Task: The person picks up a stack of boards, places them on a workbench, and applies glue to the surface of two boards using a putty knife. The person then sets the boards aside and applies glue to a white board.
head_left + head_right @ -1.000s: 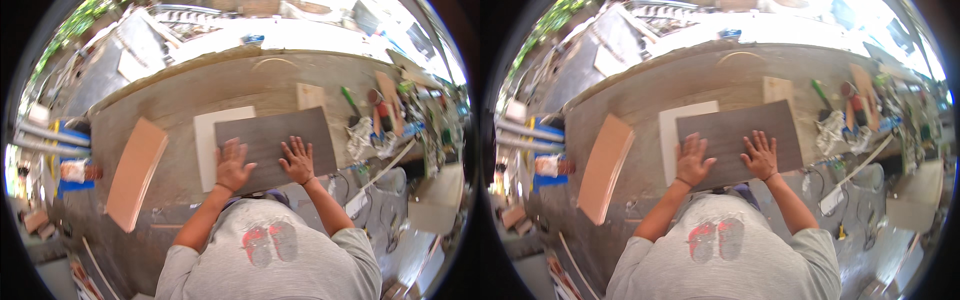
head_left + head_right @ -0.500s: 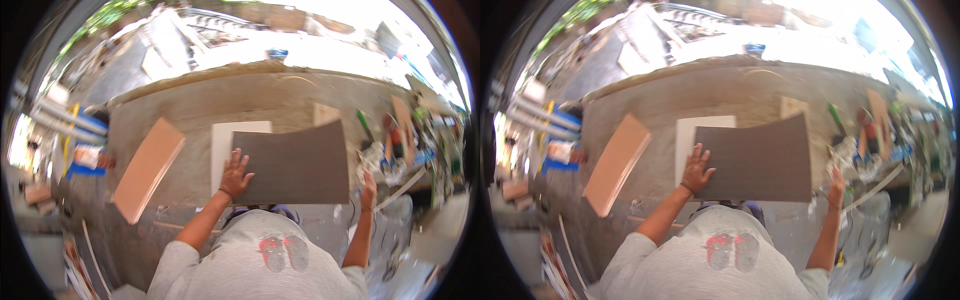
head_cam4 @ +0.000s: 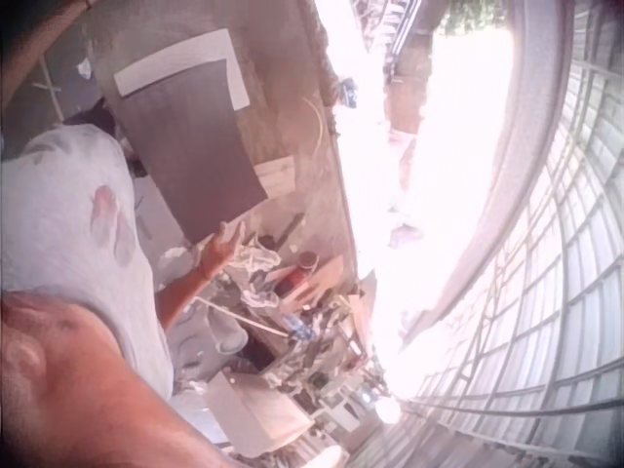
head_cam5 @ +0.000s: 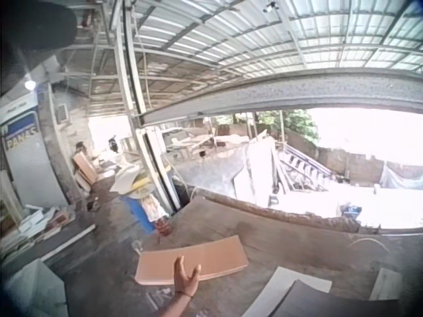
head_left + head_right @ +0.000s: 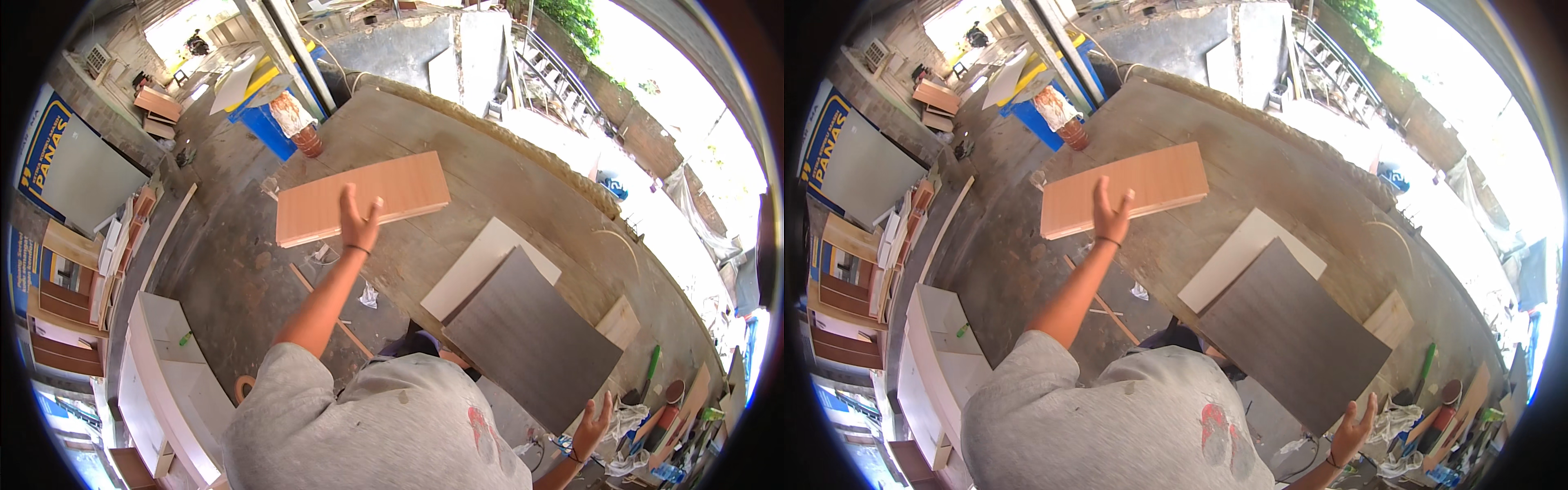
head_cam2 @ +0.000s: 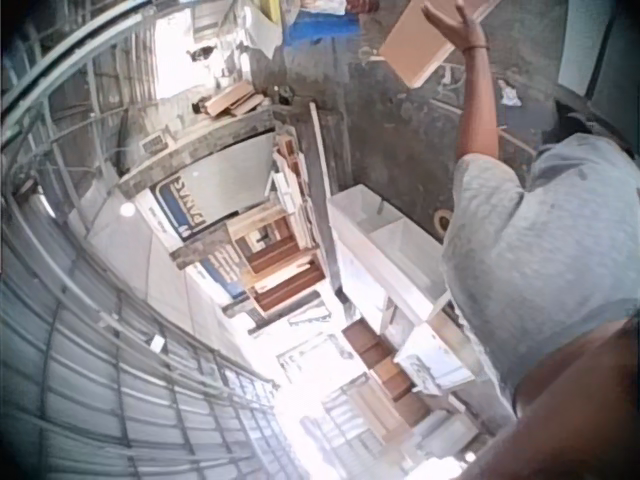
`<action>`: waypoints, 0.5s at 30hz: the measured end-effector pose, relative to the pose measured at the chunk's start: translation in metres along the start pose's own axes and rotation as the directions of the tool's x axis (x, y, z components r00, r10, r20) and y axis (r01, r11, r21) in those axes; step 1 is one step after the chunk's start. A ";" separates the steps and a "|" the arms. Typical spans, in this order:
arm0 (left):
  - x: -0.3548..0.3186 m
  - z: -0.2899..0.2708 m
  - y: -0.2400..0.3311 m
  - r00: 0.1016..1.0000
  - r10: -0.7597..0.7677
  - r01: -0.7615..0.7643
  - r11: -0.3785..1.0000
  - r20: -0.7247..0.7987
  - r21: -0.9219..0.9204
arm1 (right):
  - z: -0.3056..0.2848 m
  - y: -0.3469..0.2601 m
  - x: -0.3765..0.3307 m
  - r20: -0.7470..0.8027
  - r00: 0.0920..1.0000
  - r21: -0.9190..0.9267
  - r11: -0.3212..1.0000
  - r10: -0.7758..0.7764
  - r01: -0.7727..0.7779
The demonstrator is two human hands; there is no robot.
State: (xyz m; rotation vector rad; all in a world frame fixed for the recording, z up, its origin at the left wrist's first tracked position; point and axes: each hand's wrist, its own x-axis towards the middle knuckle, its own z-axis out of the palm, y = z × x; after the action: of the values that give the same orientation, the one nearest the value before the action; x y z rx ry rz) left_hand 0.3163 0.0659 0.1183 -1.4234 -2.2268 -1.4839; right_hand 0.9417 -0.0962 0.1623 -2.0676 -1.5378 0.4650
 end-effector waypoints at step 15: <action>0.305 0.000 -0.291 0.909 -0.410 0.375 0.882 -0.073 -0.285 | 0.096 -0.240 0.002 -0.224 0.974 0.041 0.998 -0.033 0.043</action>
State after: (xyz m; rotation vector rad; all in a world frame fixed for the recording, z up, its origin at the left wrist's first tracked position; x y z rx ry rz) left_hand -0.0688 0.2352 0.0896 -0.9155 -2.4054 -2.0033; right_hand 0.7026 -0.0216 0.2268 -1.9778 -1.4181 0.2414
